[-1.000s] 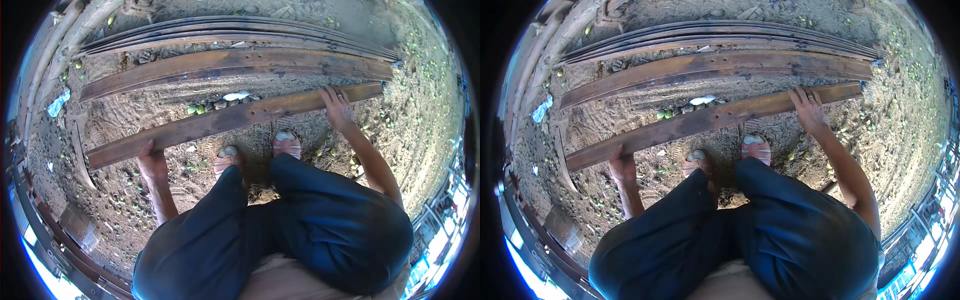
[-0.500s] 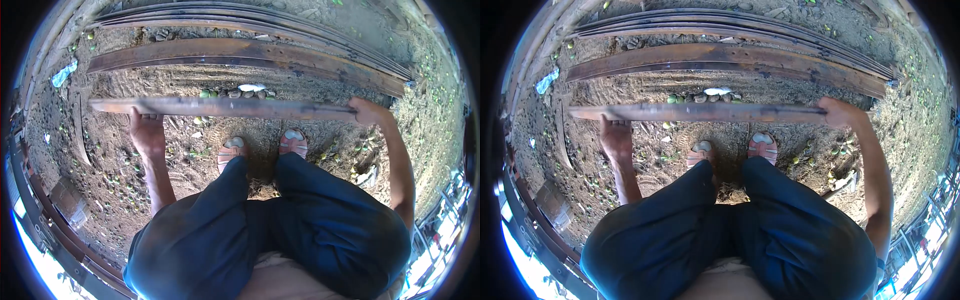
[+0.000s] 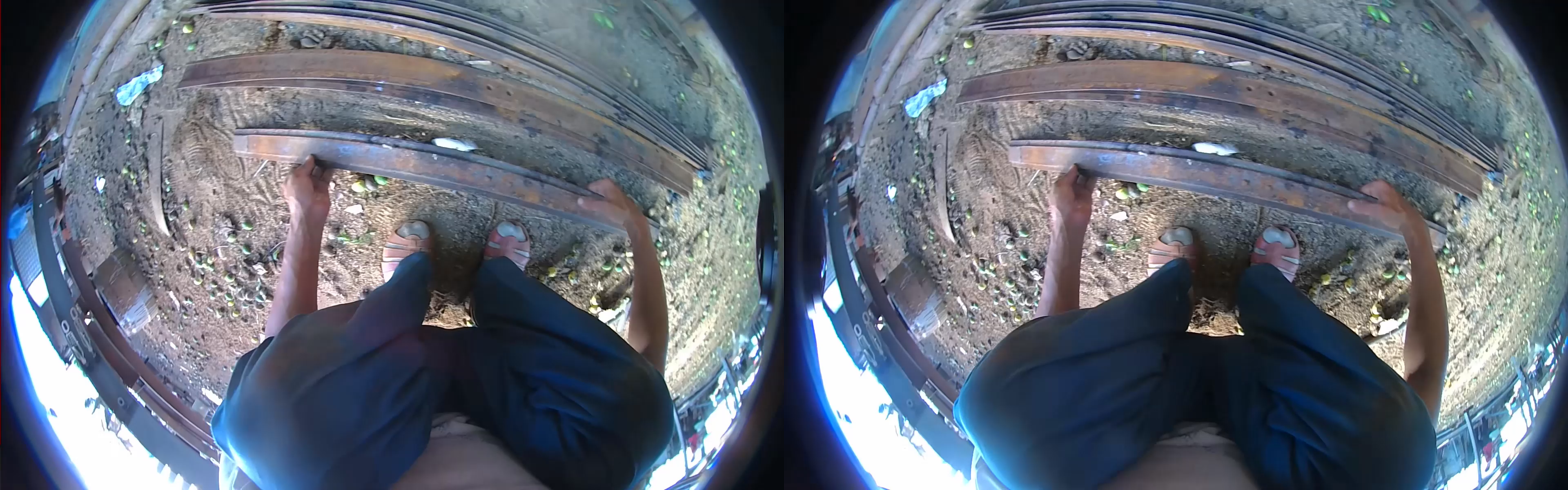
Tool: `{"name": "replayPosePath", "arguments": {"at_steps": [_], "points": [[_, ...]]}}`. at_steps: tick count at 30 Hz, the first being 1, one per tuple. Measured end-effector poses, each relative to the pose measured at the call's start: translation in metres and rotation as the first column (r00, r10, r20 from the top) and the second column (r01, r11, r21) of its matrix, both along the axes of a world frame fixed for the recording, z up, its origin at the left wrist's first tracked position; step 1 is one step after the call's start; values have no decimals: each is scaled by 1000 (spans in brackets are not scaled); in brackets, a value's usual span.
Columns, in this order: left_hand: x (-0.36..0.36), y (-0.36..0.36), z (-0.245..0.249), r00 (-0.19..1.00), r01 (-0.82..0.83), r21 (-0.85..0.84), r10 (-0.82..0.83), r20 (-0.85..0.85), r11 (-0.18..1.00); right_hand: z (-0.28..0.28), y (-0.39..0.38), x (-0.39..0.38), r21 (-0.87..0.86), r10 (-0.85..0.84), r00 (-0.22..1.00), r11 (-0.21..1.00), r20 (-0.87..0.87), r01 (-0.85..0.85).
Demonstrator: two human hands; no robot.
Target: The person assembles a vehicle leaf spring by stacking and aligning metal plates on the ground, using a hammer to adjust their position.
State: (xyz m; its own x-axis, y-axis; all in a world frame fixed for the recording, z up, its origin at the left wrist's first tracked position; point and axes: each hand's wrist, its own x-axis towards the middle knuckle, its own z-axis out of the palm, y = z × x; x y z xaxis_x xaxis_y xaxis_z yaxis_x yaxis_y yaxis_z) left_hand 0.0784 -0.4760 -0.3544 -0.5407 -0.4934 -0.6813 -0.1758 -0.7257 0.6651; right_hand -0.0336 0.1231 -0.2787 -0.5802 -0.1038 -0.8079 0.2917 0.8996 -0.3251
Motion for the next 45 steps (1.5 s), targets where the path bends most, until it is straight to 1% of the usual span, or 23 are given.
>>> {"name": "replayPosePath", "arguments": {"at_steps": [1,2,3,4,5,7,8,9,10,11,12,13,14,15,17,20,24,26,29,31,35,39,45], "points": [[-3,4,8,1000,7,8,-7,18,1000,0,-1,2,-28,-11,996,1000,-87,8],[-1,3,8,998,51,24,-52,26,998,3,-5,-1,-45,-4,996,999,-85,0],[2,1,8,995,94,40,-96,34,995,8,-8,-8,-67,99,992,992,-80,-104],[1,6,23,966,225,-4,-223,128,974,12,-12,-12,-90,201,976,974,-79,-208],[-2,13,44,914,354,-33,-338,227,935,15,-21,-12,-105,209,975,971,-79,-216],[0,20,61,751,602,-52,-543,377,797,23,-46,-8,-79,148,956,982,-253,-173],[-1,24,69,649,721,-87,-627,431,687,25,-55,-3,-90,156,953,979,-258,-184],[-2,28,77,539,818,-115,-683,493,564,25,-66,3,-16,155,903,984,-401,-176],[-5,38,86,542,829,-225,-631,555,513,21,-76,8,44,156,830,987,-536,-157],[-1,42,80,612,791,-399,-608,506,464,13,-83,14,13,159,824,983,-543,-182],[-7,48,85,597,800,-456,-597,536,390,3,-89,22,29,140,776,987,-615,-155],[-15,53,92,565,803,-552,-579,588,224,-6,-93,27,43,119,723,992,-681,-123],[-23,61,97,602,724,-688,-537,591,55,-13,-93,31,16,115,721,990,-683,-143],[-31,68,103,611,703,-708,-562,557,64,-19,-91,33,26,108,709,992,-696,-125],[-47,71,101,611,629,-774,-571,549,-71,-23,-94,33,31,101,696,993,-711,-112],[-64,56,84,637,549,-825,-573,516,-133,-20,-94,30,20,87,709,995,-700,-102],[-74,39,58,702,525,-841,-492,515,-130,-15,-96,28,26,90,730,995,-677,-98],[-74,40,40,734,438,-794,-342,586,-421,-16,-100,30,-8,60,736,996,-674,-88],[-73,37,33,749,413,-834,-385,540,-366,-22,-96,31,-38,47,670,993,-741,-111],[-72,36,31,757,428,-837,-369,539,-342,-20,-94,29,-21,31,772,998,-635,-57],[-69,36,28,791,402,-858,-350,501,-319,-35,-85,32,-28,51,717,995,-695,-98],[-67,33,30,814,413,-865,-312,491,-285,-36,-83,32,-20,50,738,996,-673,-86],[-64,31,33,735,497,-813,-350,580,-303,-37,-84,31,-46,34,728,995,-685,-90]]}}
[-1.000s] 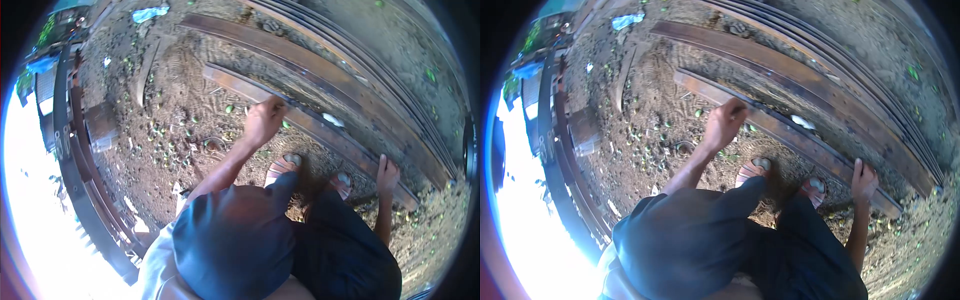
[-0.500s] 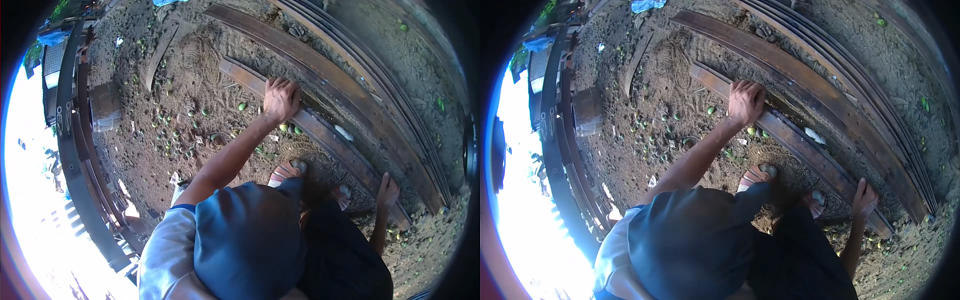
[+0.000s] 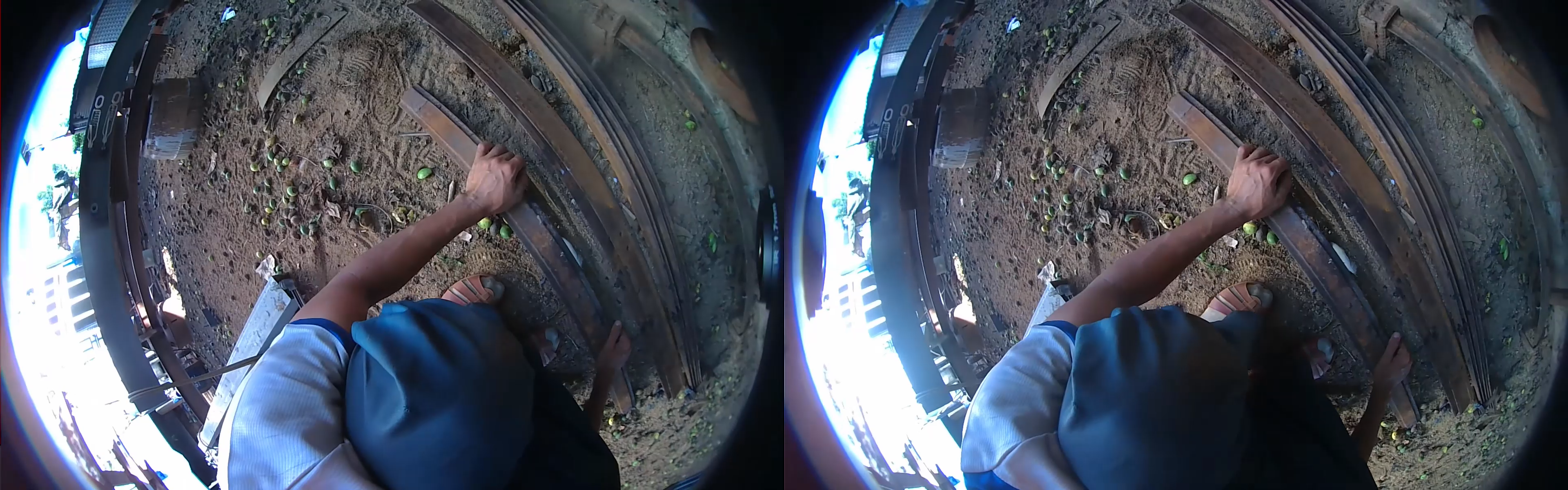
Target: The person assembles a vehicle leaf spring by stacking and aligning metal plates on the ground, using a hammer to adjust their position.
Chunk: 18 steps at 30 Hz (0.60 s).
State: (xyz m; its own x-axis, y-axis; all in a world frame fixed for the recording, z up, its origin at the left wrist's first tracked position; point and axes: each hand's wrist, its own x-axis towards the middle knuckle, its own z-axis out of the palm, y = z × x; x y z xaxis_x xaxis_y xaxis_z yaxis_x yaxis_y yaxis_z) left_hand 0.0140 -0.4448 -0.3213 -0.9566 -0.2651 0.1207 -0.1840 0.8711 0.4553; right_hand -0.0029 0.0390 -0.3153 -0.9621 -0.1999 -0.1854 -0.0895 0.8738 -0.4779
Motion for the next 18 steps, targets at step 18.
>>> {"name": "replayPosePath", "arguments": {"at_steps": [18], "points": [[0,1,0,999,24,-17,-24,-30,1000,-5,9,1,121,-39,998,992,49,33]]}}
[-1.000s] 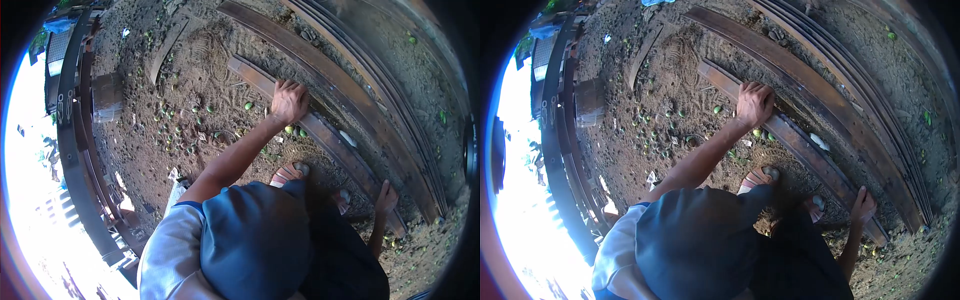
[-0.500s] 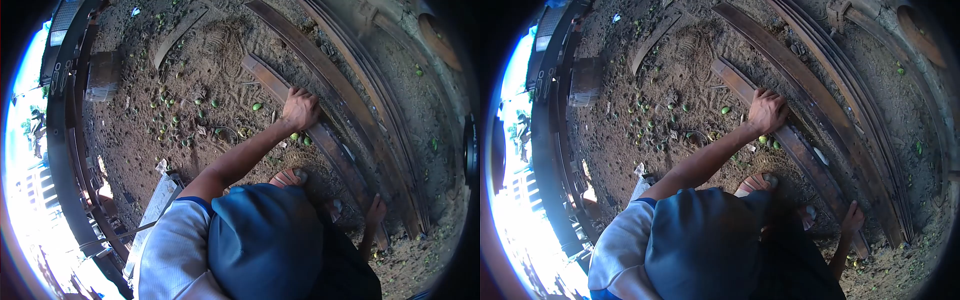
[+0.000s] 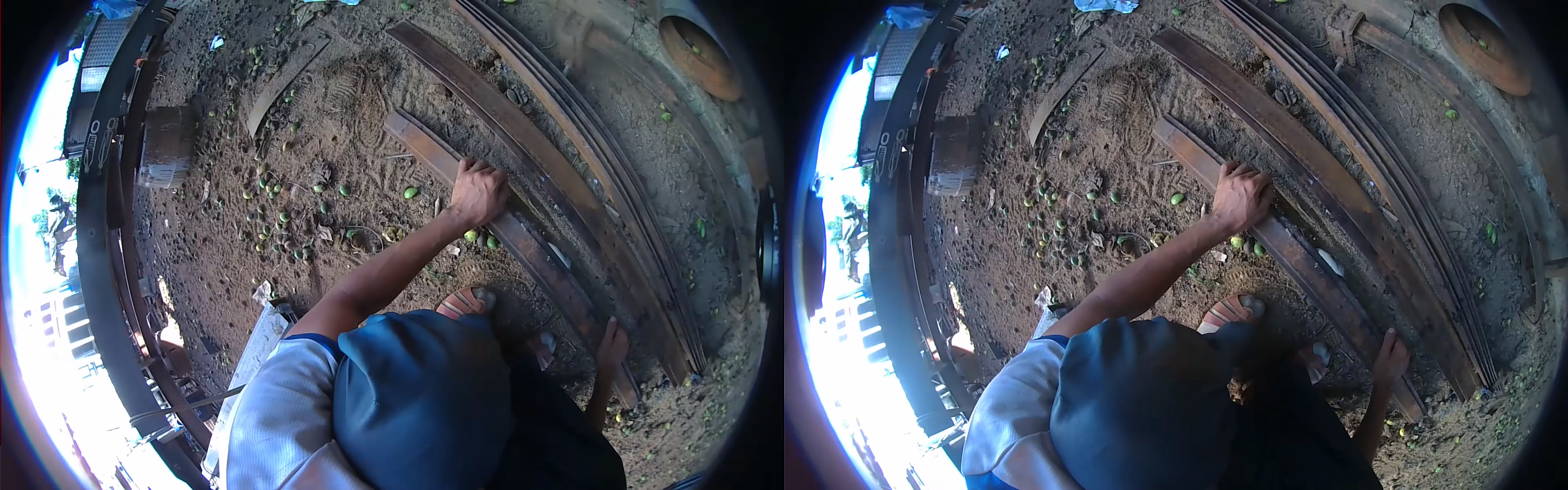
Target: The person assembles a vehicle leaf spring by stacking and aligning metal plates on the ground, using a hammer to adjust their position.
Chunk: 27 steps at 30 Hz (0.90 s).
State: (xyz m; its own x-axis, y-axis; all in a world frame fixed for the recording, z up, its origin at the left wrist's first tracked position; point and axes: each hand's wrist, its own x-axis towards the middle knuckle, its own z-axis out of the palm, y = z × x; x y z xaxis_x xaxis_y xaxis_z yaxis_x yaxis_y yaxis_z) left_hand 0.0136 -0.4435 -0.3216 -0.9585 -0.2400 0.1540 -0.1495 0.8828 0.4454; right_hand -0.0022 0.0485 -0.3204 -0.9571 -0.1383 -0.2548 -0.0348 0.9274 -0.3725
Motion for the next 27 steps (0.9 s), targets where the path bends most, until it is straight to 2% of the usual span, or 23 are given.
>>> {"name": "replayPosePath", "arguments": {"at_steps": [1,4,6,7,8,9,11,12,13,14,15,17,18,20,24,26,27], "points": [[0,0,0,1000,-3,-6,3,-4,1000,0,-1,1,-14,24,998,1000,-50,-25],[-1,-1,3,997,-7,14,6,80,1000,0,-1,1,-43,27,998,999,-58,-29],[-5,-3,7,996,-74,182,62,70,981,-4,2,-2,-23,28,999,999,-32,-28],[-9,-7,4,996,-68,186,56,70,980,-5,6,-1,2,24,1000,1000,0,-24],[-18,-14,-2,973,-217,389,230,14,895,-3,6,1,10,17,1000,1000,-1,-17],[-30,-23,-9,914,-330,580,406,-2,745,-2,4,1,-1,22,1000,1000,0,-22],[-52,-51,-9,851,-445,770,484,204,457,3,1,1,-10,31,999,999,-6,-31],[-62,-62,-12,850,-443,772,488,200,455,6,-2,1,-10,21,1000,1000,10,-21],[-71,-75,-15,778,-434,849,601,183,302,7,-5,-1,-13,13,1000,1000,25,-12],[-80,-86,-14,689,-392,908,702,182,149,5,-4,-1,-18,18,1000,1000,19,-18],[-86,-100,-12,687,-387,910,706,174,151,0,0,1,-42,30,999,999,-28,-31],[-93,-128,-9,725,-110,988,671,155,-109,0,-1,2,-69,44,996,996,-74,-49],[-100,-140,-11,718,-110,988,678,156,-110,3,-2,1,-72,27,999,997,-33,-29],[-100,-168,-23,778,52,968,618,115,-246,8,-3,0,-69,34,999,997,26,-32],[-100,-190,-22,803,116,966,594,44,-229,7,-4,-2,-16,18,998,1000,56,-17],[-101,-193,-12,772,240,939,635,-30,-247,6,1,0,0,23,998,1000,52,-23],[-98,-188,-3,767,302,928,634,-100,-219,5,2,0,-4,25,999,1000,47,-25]]}}
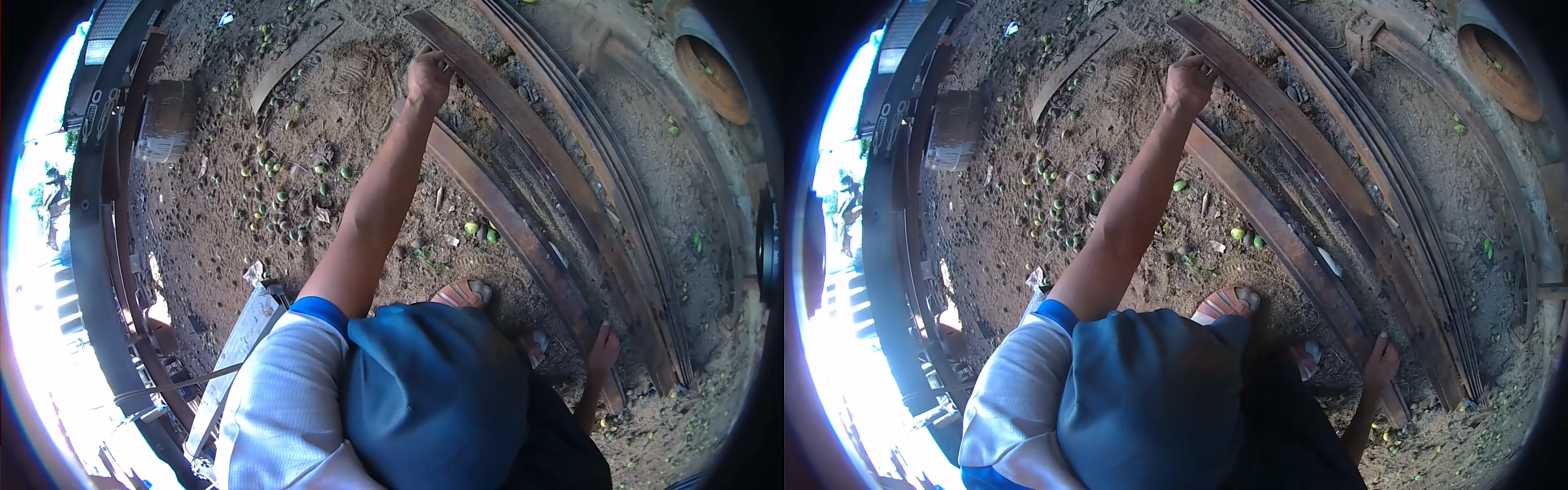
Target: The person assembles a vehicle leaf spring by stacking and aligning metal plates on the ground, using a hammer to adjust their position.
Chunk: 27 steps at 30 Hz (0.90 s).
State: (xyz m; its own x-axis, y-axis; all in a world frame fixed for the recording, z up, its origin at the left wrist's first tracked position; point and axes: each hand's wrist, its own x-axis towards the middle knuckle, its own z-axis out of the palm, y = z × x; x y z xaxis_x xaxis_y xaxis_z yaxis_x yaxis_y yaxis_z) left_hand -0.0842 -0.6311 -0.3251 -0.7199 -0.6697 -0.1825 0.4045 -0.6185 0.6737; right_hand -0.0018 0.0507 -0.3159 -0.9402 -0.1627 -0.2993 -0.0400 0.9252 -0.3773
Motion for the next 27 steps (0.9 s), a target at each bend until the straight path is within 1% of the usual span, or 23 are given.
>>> {"name": "replayPosePath", "arguments": {"at_steps": [1,3,4,5,7,8,10,11,13,14,16,17,19,21,23,25,27], "points": [[2,-1,-5,1000,-4,-3,4,2,1000,-2,-1,-1,-9,6,1000,1000,-6,-6],[3,-1,-18,996,82,248,-88,14,965,-4,-2,-2,-27,17,1000,999,-12,-17],[4,19,-1,989,64,239,-93,116,969,-4,-2,-3,-39,18,1000,999,-19,-19],[4,28,-4,990,53,234,-82,115,971,-6,-1,-4,-44,29,999,999,-20,-30],[4,40,-17,983,15,192,-50,178,981,-8,2,-3,-28,30,999,999,-21,-31],[7,48,-14,983,6,192,-41,177,981,-7,1,-2,-28,39,999,999,-23,-40],[9,55,-6,997,13,59,-18,81,998,-5,-2,-1,-52,13,999,999,-45,-15],[9,53,-2,997,0,61,-5,76,998,-5,-2,-2,-49,26,998,998,-50,-29],[7,47,2,992,-127,83,126,11,988,-6,-1,-2,-75,14,1000,997,-21,-15],[7,44,1,991,-131,86,131,8,988,-7,0,-3,-72,18,1000,997,-25,-20],[5,40,2,995,-96,114,98,-14,989,-7,2,-5,7,10,1000,1000,27,-10],[6,44,3,995,-96,116,99,-18,989,-6,1,-6,8,10,1000,1000,23,-11],[12,63,4,992,-16,124,1,123,992,-6,-1,-4,-5,13,1000,1000,-14,-13],[13,74,3,989,-11,109,-6,150,994,-8,5,-4,8,16,1000,1000,-2,-16],[15,72,0,995,30,-30,-27,99,999,-13,4,-2,18,26,1000,999,12,-26],[13,60,-5,995,17,-25,-15,95,1000,-14,6,-1,10,14,999,1000,-46,-14],[6,52,-10,997,10,8,-10,77,1000,-20,13,-1,25,-2,1000,1000,-28,2]]}}
